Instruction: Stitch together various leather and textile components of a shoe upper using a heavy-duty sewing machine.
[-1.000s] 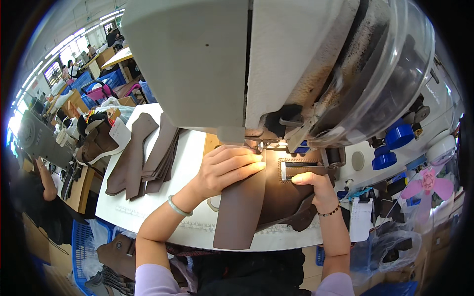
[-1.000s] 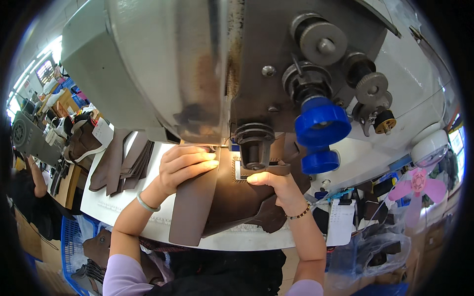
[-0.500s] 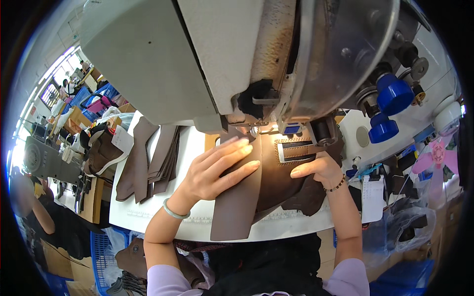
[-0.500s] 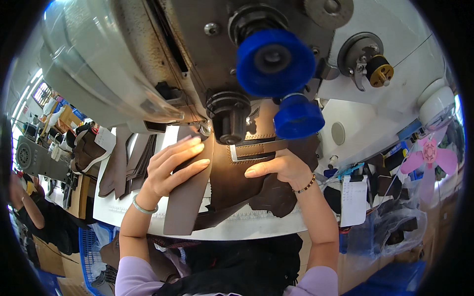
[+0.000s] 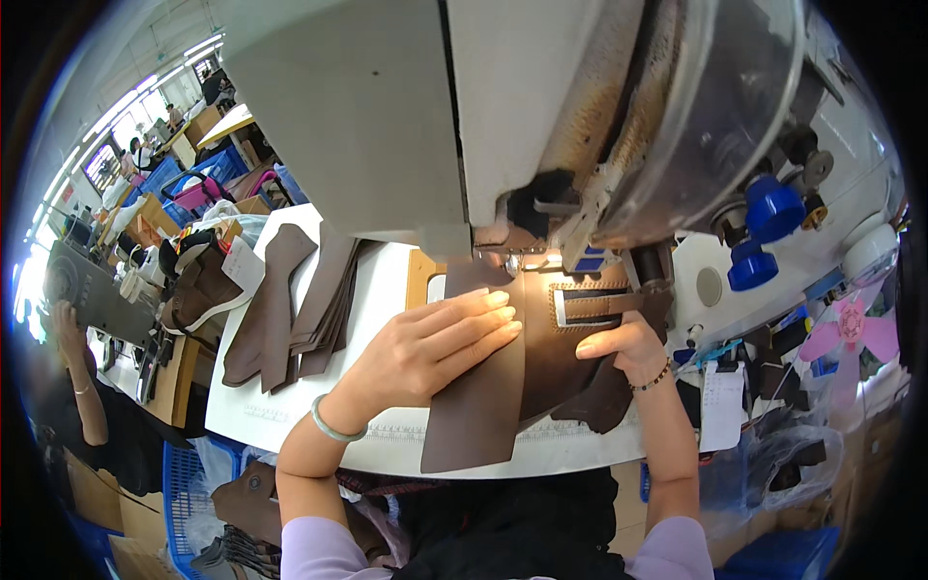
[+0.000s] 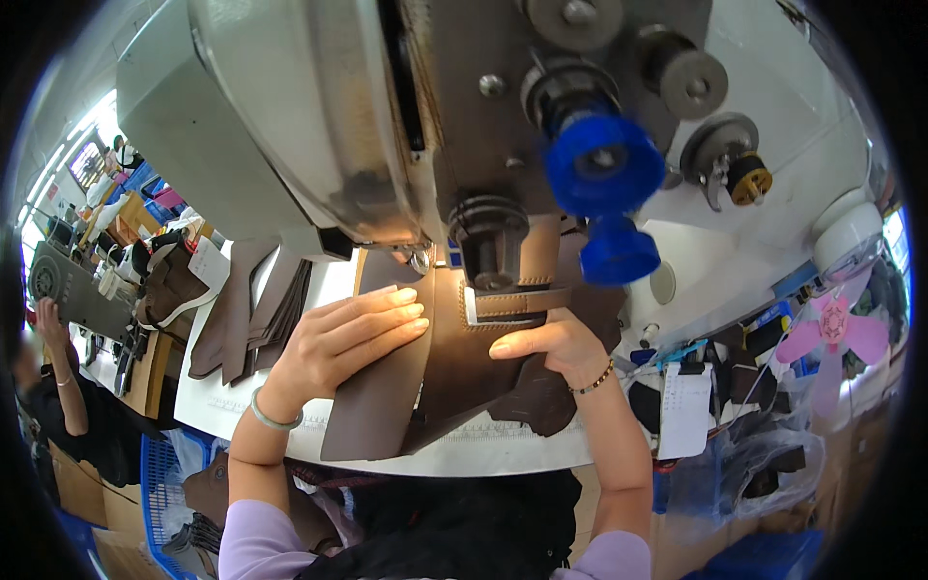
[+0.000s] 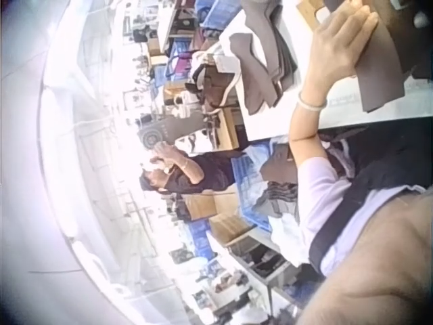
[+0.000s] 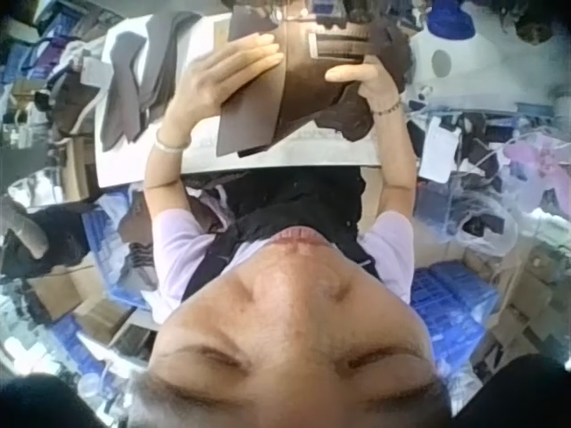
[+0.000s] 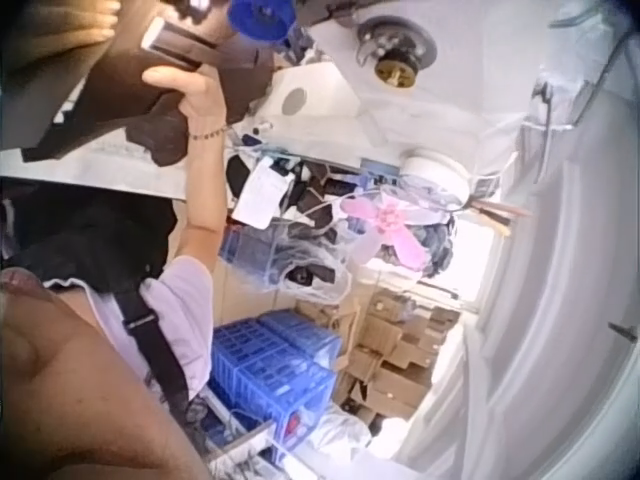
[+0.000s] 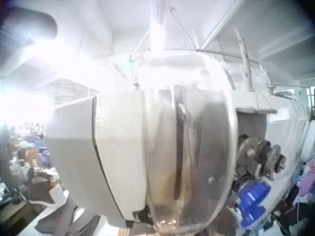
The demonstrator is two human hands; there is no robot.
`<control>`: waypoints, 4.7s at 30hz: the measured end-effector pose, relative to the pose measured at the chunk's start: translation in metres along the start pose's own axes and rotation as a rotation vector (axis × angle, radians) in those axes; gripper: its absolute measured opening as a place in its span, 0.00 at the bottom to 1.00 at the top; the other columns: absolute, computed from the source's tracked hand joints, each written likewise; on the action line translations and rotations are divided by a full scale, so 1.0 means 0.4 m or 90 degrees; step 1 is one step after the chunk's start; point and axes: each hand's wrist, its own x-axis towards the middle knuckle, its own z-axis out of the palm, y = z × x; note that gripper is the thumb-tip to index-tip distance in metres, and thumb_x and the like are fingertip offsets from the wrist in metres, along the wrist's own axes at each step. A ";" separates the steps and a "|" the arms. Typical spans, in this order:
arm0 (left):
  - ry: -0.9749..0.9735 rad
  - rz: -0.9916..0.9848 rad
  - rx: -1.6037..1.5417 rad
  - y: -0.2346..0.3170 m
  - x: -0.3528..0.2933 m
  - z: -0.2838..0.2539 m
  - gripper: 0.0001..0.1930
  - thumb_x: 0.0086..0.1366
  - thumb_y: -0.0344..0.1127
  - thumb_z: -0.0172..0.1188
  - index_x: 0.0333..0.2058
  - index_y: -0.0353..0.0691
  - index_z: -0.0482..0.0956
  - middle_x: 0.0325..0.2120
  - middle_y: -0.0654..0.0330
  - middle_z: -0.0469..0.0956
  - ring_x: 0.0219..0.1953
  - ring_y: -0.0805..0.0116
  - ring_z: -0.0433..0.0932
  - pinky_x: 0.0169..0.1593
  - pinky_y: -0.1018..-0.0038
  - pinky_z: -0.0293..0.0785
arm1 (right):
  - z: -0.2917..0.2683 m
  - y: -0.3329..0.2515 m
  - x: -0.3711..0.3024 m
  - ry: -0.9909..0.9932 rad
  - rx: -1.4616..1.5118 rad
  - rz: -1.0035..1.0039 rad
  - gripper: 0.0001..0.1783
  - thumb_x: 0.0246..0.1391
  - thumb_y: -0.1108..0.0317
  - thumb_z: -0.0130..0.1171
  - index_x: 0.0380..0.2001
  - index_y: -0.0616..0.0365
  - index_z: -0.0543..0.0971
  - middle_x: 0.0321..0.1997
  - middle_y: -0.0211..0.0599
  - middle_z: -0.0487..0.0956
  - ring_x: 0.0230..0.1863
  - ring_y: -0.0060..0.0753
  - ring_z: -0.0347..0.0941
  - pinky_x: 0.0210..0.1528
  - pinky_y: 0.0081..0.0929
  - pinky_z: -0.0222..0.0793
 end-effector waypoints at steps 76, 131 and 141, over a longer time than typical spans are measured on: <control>0.028 0.044 0.124 -0.005 -0.004 0.010 0.17 0.52 0.32 0.57 0.42 0.37 0.82 0.40 0.61 0.80 0.46 0.64 0.80 0.50 0.73 0.79 | 0.046 -0.065 -0.036 0.098 -0.160 0.049 0.29 0.41 0.77 0.71 0.49 0.65 0.73 0.43 0.34 0.79 0.43 0.22 0.74 0.48 0.22 0.71; 0.059 0.115 0.108 0.001 -0.028 0.031 0.14 0.57 0.30 0.55 0.41 0.33 0.82 0.42 0.53 0.81 0.48 0.55 0.79 0.55 0.60 0.77 | 0.255 0.130 -0.126 0.258 0.165 -0.122 0.21 0.51 0.76 0.63 0.49 0.62 0.71 0.45 0.37 0.76 0.44 0.29 0.75 0.48 0.27 0.73; 0.059 0.133 0.108 -0.005 -0.028 0.025 0.12 0.58 0.30 0.56 0.40 0.34 0.82 0.41 0.55 0.81 0.47 0.57 0.80 0.55 0.63 0.77 | 0.250 0.147 -0.121 0.247 0.186 -0.117 0.23 0.52 0.79 0.60 0.52 0.64 0.69 0.48 0.41 0.76 0.48 0.33 0.75 0.50 0.31 0.74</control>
